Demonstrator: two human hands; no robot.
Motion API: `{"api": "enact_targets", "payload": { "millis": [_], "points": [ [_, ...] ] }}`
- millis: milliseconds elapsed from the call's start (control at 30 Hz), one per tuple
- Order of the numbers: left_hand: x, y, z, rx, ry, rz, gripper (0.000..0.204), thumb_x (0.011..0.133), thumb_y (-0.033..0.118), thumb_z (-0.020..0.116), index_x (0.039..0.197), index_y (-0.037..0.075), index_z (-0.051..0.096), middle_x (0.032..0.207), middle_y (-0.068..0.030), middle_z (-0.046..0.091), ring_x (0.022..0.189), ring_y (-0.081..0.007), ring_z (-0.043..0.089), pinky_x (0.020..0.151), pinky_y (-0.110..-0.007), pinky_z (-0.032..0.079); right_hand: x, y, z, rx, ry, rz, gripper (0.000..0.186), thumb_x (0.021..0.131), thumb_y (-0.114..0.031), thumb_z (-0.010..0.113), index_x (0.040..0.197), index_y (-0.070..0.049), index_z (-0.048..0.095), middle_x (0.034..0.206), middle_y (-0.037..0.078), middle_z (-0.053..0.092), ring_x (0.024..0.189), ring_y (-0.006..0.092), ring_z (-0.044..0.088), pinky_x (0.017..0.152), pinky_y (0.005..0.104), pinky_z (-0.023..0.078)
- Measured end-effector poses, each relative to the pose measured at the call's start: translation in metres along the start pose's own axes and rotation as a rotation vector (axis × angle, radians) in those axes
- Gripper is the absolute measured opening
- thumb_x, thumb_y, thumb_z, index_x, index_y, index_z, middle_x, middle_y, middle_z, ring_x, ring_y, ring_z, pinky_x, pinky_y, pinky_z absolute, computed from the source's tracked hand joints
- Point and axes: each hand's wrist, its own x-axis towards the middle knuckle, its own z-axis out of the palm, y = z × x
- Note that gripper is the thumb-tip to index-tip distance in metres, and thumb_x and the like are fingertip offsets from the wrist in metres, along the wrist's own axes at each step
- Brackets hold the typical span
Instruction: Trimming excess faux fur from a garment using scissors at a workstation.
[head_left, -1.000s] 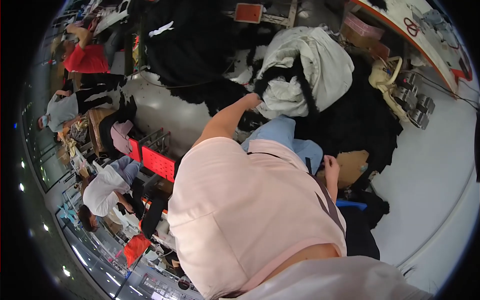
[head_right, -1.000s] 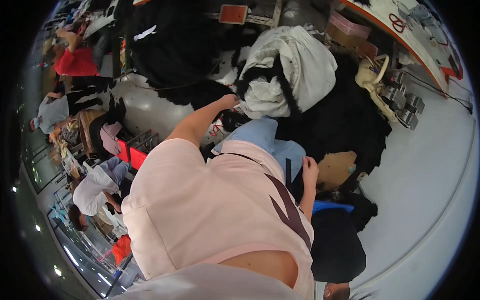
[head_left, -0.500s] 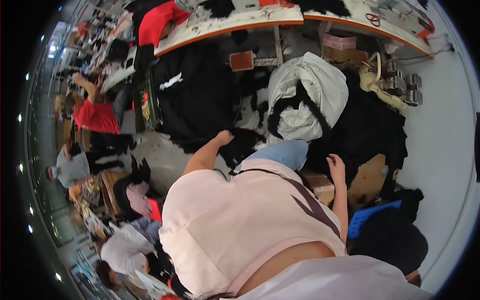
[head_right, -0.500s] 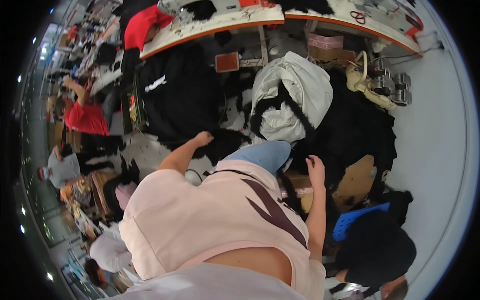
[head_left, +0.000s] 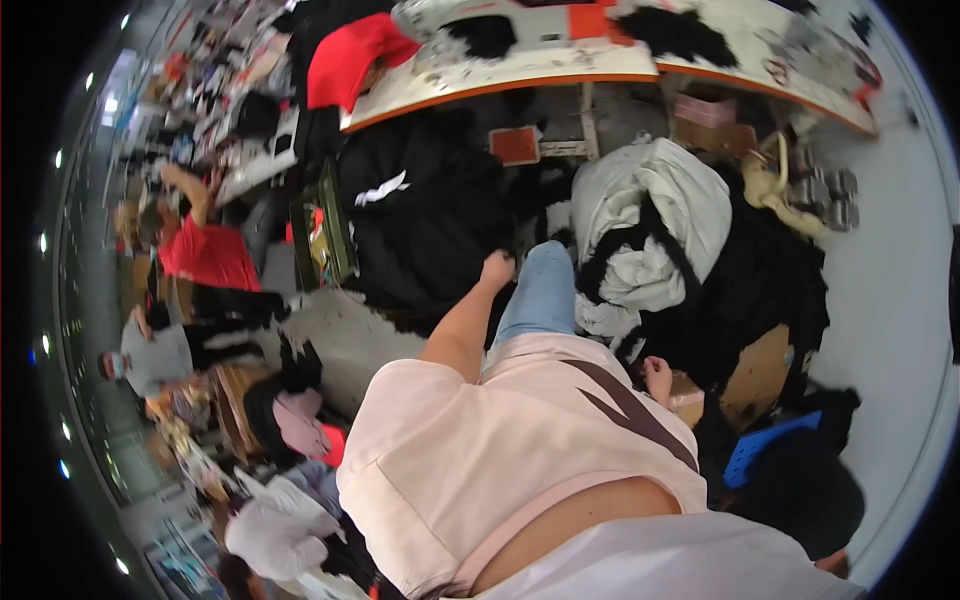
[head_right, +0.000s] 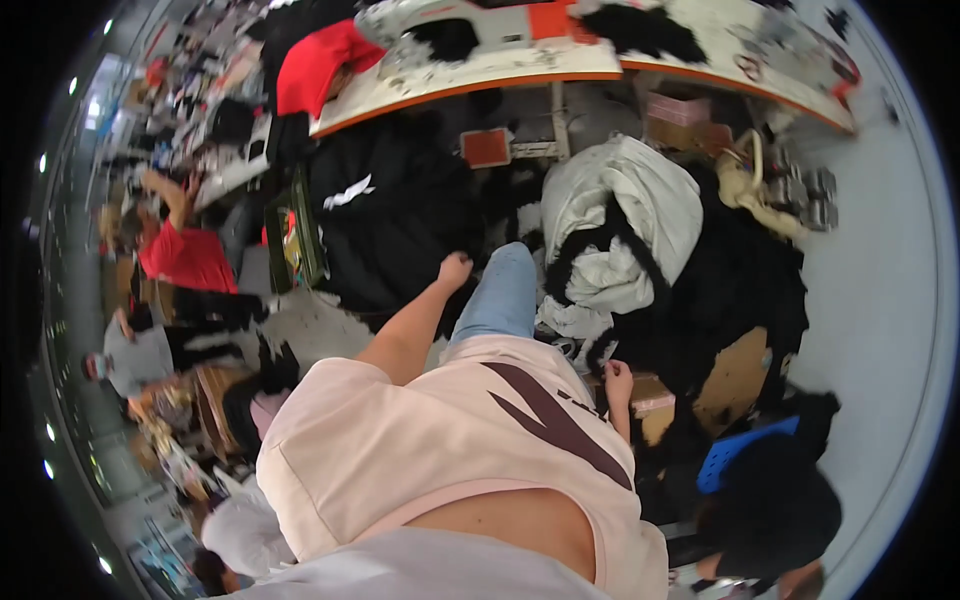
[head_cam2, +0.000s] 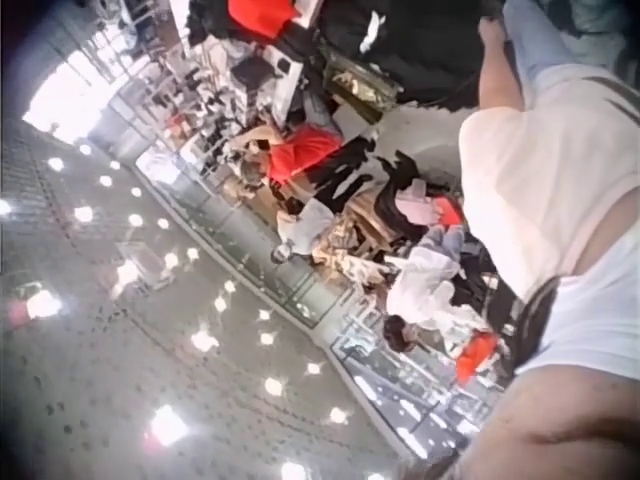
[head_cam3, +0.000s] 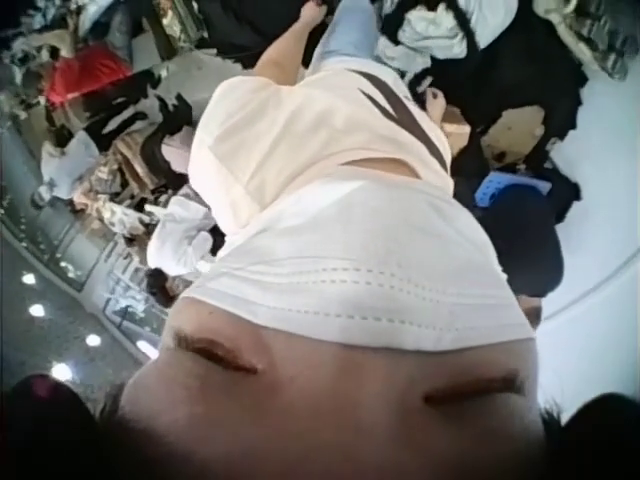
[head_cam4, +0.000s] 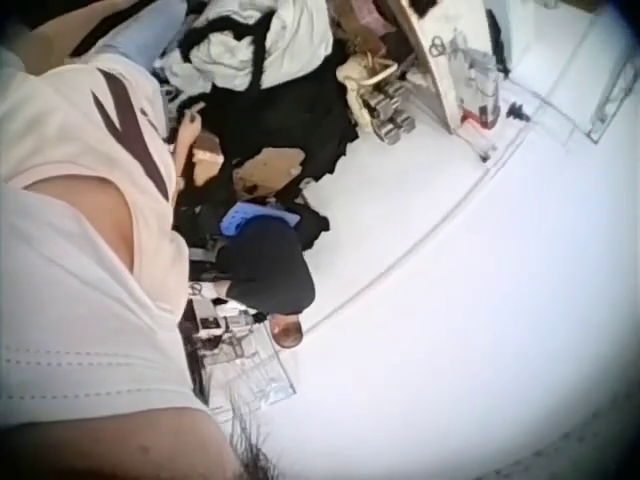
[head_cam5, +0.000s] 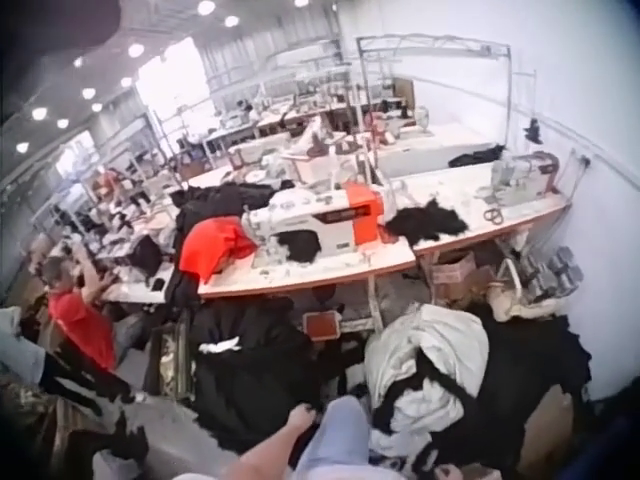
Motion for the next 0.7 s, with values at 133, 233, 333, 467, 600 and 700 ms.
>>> {"api": "enact_targets", "payload": {
  "millis": [133, 233, 333, 467, 600, 700],
  "points": [
    [0.101, 0.002, -0.048, -0.396, 0.474, -0.172, 0.029, 0.084, 0.026, 0.06, 0.1, 0.002, 0.066, 0.099, -0.0199, 0.066, 0.096, -0.0363, 0.062, 0.084, -0.041, 0.049, 0.036, -0.049, 0.006, -0.027, -0.154, 0.157, 0.022, 0.088, -0.017, 0.062, 0.104, -0.002, 0.062, 0.08, 0.006, 0.064, 0.06, 0.0115, 0.058, 0.05, 0.0243, 0.046],
    [0.176, -0.074, -0.096, -0.578, 0.756, -0.373, 0.035, 0.084, 0.03, 0.063, 0.099, -0.002, 0.065, 0.091, -0.0173, 0.068, 0.086, -0.0297, 0.065, 0.077, -0.038, 0.051, 0.078, -0.115, 0.021, -0.06, -0.27, 0.363, 0.016, 0.089, -0.015, 0.06, 0.099, -0.003, 0.061, 0.073, 0.005, 0.06, 0.054, 0.0108, 0.054, 0.044, 0.0218, 0.042],
    [0.202, -0.149, -0.147, -0.703, 0.553, -0.8, 0.043, 0.08, 0.032, 0.069, 0.1, -0.004, 0.061, 0.098, -0.0228, 0.066, 0.094, -0.0363, 0.063, 0.08, -0.043, 0.05, 0.14, -0.163, 0.036, -0.2, -0.48, 0.289, 0.021, 0.092, -0.02, 0.055, 0.103, -0.003, 0.06, 0.082, 0.007, 0.063, 0.065, 0.0139, 0.063, 0.049, 0.0236, 0.047],
    [0.197, -0.08, -0.136, -0.44, 0.84, -0.789, 0.034, 0.079, 0.017, 0.07, 0.097, -0.001, 0.048, 0.091, -0.023, 0.06, 0.088, -0.041, 0.061, 0.077, -0.045, 0.048, 0.2, -0.221, 0.047, -0.191, -0.39, 0.202, 0.022, 0.094, -0.023, 0.054, 0.105, -0.005, 0.06, 0.089, 0.005, 0.065, 0.076, 0.0149, 0.065, 0.063, 0.0246, 0.047],
    [0.143, -0.082, -0.18, -0.174, 0.989, -0.855, 0.033, 0.08, 0.014, 0.069, 0.1, 0.0, 0.047, 0.099, -0.0205, 0.052, 0.094, -0.0377, 0.054, 0.08, -0.045, 0.045, 0.209, -0.291, 0.093, -0.167, -0.441, 0.192, 0.028, 0.093, -0.029, 0.057, 0.108, -0.006, 0.061, 0.089, 0.006, 0.066, 0.075, 0.0149, 0.065, 0.067, 0.0266, 0.05],
    [0.147, -0.124, -0.197, -0.296, 0.937, -1.288, 0.061, 0.07, 0.025, 0.078, 0.115, 0.0, 0.045, 0.12, -0.024, 0.044, 0.105, -0.0459, 0.05, 0.086, -0.046, 0.046, 0.22, -0.317, 0.125, -0.274, -0.559, 0.21, 0.027, 0.092, -0.027, 0.058, 0.106, -0.004, 0.062, 0.086, 0.006, 0.067, 0.073, 0.0121, 0.063, 0.062, 0.0257, 0.048]
  ]
}}
